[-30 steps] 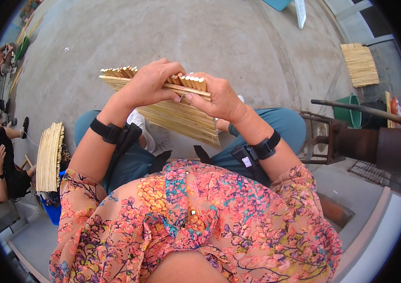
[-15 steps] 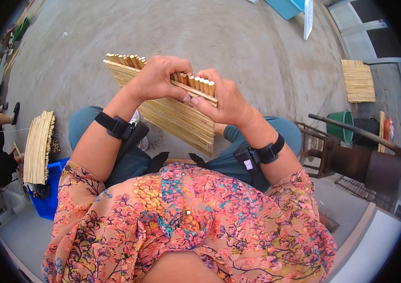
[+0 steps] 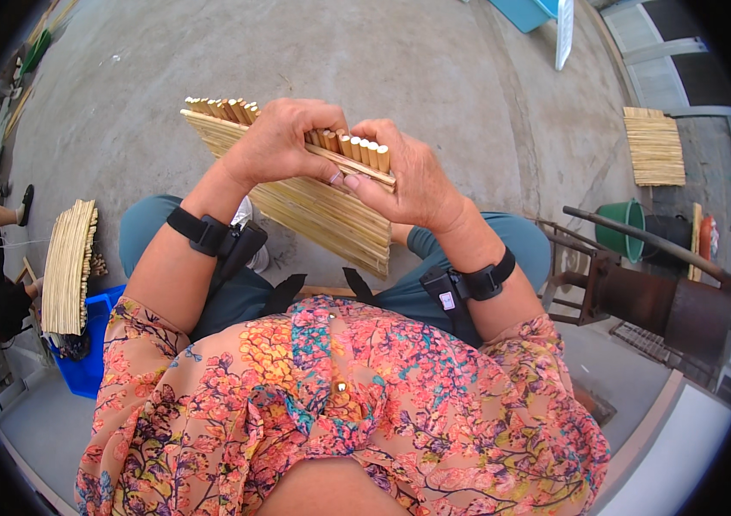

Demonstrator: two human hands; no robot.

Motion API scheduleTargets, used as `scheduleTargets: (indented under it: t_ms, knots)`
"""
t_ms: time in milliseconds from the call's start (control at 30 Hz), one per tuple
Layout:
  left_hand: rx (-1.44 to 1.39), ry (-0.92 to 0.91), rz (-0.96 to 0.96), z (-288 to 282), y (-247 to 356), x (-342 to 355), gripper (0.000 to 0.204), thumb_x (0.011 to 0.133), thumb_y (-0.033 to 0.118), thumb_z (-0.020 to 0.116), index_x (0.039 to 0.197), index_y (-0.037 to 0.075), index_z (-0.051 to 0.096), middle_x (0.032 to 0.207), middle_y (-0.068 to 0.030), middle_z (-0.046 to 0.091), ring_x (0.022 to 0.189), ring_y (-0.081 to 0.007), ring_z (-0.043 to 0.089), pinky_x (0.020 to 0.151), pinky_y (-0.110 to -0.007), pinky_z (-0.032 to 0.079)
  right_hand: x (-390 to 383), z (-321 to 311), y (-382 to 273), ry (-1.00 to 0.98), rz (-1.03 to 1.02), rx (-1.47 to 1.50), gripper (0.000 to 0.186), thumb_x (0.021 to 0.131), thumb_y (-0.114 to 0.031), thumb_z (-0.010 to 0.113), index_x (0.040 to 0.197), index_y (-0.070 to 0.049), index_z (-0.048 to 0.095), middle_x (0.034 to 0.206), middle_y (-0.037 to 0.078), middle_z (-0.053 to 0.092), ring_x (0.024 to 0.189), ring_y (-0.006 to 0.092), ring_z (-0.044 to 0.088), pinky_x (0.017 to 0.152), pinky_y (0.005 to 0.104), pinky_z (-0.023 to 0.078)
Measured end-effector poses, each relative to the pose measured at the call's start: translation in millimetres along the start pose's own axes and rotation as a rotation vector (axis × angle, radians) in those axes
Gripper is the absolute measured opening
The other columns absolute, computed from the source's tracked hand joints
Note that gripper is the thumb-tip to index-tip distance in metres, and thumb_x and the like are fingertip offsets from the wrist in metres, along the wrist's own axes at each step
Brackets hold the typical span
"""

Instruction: The person uses a needle and white string to weave bamboo sticks together, threading the string through a row of sticks to secure them.

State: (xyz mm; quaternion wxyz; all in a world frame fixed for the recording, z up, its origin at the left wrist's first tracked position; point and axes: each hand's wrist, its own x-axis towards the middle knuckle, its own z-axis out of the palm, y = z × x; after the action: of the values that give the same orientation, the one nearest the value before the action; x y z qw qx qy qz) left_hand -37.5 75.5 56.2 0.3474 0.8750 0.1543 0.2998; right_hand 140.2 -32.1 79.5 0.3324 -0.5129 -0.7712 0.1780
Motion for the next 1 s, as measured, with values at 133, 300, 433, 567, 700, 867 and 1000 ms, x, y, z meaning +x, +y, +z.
scheduleTargets:
  t_ms: [133,300,433,567,700,867,1000]
  knots:
    - [-0.025,0.006,0.022,-1,2,0,0.038,0.050,0.024,0.082,0.076,0.008,0.059,0.068,-0.0065,0.060,0.067,-0.0248,0.059,0.058,-0.034,0.044,-2,-1,1,0.005,-0.037,-0.004,0.042,0.073,-0.018,0.065,0.110,-0.003,0.049,0.092,0.016,0.061,0.081,0.0304,0.063,0.070,0.0343,0.050]
    - [-0.010,0.018,0.047,0,4,-7,0.037,0.050,0.020,0.082,0.077,0.007,0.059,0.068,-0.0058,0.059,0.065,-0.0234,0.057,0.056,-0.031,0.043,-3,3,-1,0.025,-0.083,0.037,0.043,0.071,-0.013,0.066,0.108,0.000,0.049,0.091,0.017,0.061,0.080,0.0299,0.063,0.070,0.0337,0.050]
    - [-0.020,0.055,0.050,2,7,-6,0.037,0.050,0.020,0.082,0.077,0.007,0.059,0.068,-0.0055,0.059,0.065,-0.0234,0.057,0.056,-0.032,0.043,-8,3,0,0.030,-0.036,0.053,0.044,0.071,-0.013,0.065,0.109,0.001,0.048,0.090,0.017,0.061,0.079,0.0293,0.063,0.068,0.0333,0.050]
    - [0.011,0.052,0.058,5,10,-8,0.038,0.050,0.022,0.081,0.077,0.008,0.059,0.068,-0.0053,0.059,0.065,-0.0242,0.058,0.055,-0.033,0.043,-12,1,-4,0.048,-0.075,-0.031,0.045,0.071,-0.012,0.065,0.110,0.004,0.048,0.089,0.017,0.062,0.075,0.0287,0.064,0.067,0.0333,0.051]
    - [0.037,0.058,0.056,7,12,-10,0.038,0.049,0.024,0.081,0.077,0.009,0.060,0.067,-0.0052,0.060,0.065,-0.0250,0.059,0.055,-0.034,0.044,-16,0,-6,0.030,-0.081,-0.059,0.044,0.072,-0.009,0.064,0.110,0.005,0.048,0.091,0.017,0.062,0.076,0.0281,0.064,0.067,0.0326,0.051]
    - [0.032,0.073,0.062,9,15,-11,0.037,0.049,0.022,0.080,0.077,0.009,0.059,0.067,-0.0051,0.060,0.064,-0.0252,0.059,0.055,-0.034,0.044,-15,-1,-10,0.039,-0.136,-0.075,0.043,0.073,-0.007,0.063,0.111,0.005,0.049,0.091,0.017,0.062,0.076,0.0276,0.064,0.068,0.0322,0.051]
    - [0.038,0.054,0.082,9,15,-11,0.039,0.048,0.020,0.081,0.078,0.009,0.058,0.066,-0.0058,0.060,0.063,-0.0254,0.060,0.055,-0.033,0.045,-17,1,-11,0.033,-0.162,-0.044,0.046,0.073,-0.006,0.063,0.114,0.006,0.047,0.089,0.016,0.063,0.075,0.0269,0.065,0.066,0.0316,0.051]
